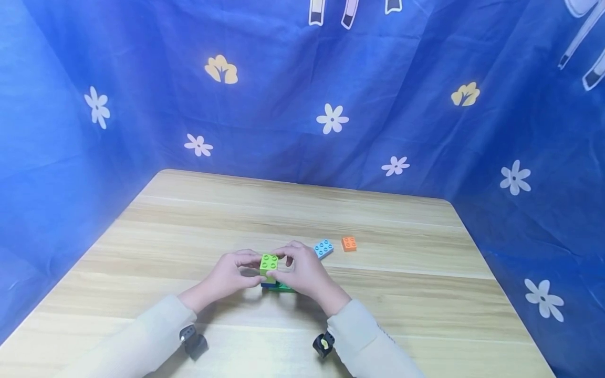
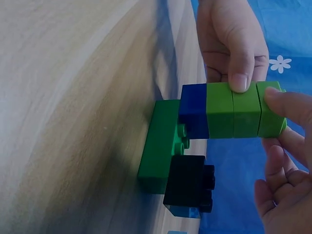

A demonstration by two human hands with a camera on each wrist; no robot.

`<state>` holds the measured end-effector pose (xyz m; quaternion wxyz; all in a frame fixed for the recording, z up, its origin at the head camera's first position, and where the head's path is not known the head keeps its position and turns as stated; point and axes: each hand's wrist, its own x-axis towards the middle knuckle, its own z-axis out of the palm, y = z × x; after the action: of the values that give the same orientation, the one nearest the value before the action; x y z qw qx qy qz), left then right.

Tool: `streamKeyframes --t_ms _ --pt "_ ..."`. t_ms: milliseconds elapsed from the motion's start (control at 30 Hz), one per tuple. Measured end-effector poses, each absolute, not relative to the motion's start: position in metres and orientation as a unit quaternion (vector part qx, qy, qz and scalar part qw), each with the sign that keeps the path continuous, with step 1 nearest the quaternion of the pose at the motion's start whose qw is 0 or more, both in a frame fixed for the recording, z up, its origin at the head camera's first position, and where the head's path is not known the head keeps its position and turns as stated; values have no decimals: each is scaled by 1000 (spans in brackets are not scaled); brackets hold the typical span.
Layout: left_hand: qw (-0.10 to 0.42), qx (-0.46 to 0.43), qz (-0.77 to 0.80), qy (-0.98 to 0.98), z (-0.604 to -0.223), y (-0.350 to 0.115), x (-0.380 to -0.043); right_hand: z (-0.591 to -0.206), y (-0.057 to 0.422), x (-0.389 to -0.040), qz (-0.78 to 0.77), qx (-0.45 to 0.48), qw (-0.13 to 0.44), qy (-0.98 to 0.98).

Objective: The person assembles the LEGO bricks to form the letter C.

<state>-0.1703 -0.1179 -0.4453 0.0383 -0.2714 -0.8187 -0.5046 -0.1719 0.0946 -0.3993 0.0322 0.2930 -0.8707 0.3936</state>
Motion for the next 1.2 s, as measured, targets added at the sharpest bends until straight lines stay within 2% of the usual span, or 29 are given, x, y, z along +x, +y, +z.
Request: streamKeyframes --t_ms 333,600,867,1200 --pt "29 -256 -513 -819 -442 -119 -166 -402 96 -172 389 285 29 -875" --pt "63 -256 -553 -790 -442 -117 -165 -404 96 -172 401 280 34 -872" --pt "66 -245 -556 -791 -441 -114 -166 -406 95 -172 423 273 31 -864" --pt "64 -241 -548 -798 -439 -112 -166 -414 110 -181 492 270 -23 -827"
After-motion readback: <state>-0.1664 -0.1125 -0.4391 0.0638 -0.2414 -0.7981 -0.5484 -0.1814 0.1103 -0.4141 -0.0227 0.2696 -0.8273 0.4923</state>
